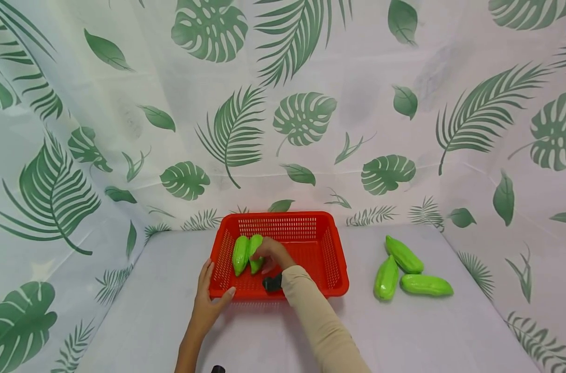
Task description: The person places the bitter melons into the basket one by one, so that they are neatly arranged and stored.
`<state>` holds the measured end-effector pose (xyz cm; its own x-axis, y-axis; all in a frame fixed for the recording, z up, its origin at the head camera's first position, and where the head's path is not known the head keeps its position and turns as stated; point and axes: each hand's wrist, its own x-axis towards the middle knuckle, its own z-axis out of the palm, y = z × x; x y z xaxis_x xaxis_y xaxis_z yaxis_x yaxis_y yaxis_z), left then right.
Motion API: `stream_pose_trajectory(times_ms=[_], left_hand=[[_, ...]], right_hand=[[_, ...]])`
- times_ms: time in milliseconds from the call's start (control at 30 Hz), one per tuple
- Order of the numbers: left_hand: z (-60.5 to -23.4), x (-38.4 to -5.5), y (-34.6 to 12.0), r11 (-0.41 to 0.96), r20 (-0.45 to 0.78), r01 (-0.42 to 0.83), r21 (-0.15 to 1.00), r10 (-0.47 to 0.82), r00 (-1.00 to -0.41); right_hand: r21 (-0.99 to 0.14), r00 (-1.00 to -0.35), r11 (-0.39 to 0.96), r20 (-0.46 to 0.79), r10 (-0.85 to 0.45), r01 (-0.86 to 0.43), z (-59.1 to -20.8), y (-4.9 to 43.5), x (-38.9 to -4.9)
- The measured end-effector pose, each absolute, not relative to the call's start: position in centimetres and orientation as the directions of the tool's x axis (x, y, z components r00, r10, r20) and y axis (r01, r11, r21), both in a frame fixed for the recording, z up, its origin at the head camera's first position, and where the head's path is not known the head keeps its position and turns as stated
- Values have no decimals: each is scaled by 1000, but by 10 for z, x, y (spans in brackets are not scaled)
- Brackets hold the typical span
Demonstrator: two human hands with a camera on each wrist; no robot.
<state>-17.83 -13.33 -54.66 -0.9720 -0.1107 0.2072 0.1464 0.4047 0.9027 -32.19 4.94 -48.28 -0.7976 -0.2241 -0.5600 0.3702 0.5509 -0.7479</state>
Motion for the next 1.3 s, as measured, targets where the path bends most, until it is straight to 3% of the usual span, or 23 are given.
stream_pose_trajectory(times_ms=[567,1300], left_hand=[[-545,-178,-129,398,229,173,901,-96,-969],[-544,-178,-132,402,195,137,905,-108,-975]], right_hand=[[-772,-838,541,-505,-206,332,-485,47,-317],[-730,-815,609,-534,-224,310,-477,52,-320]])
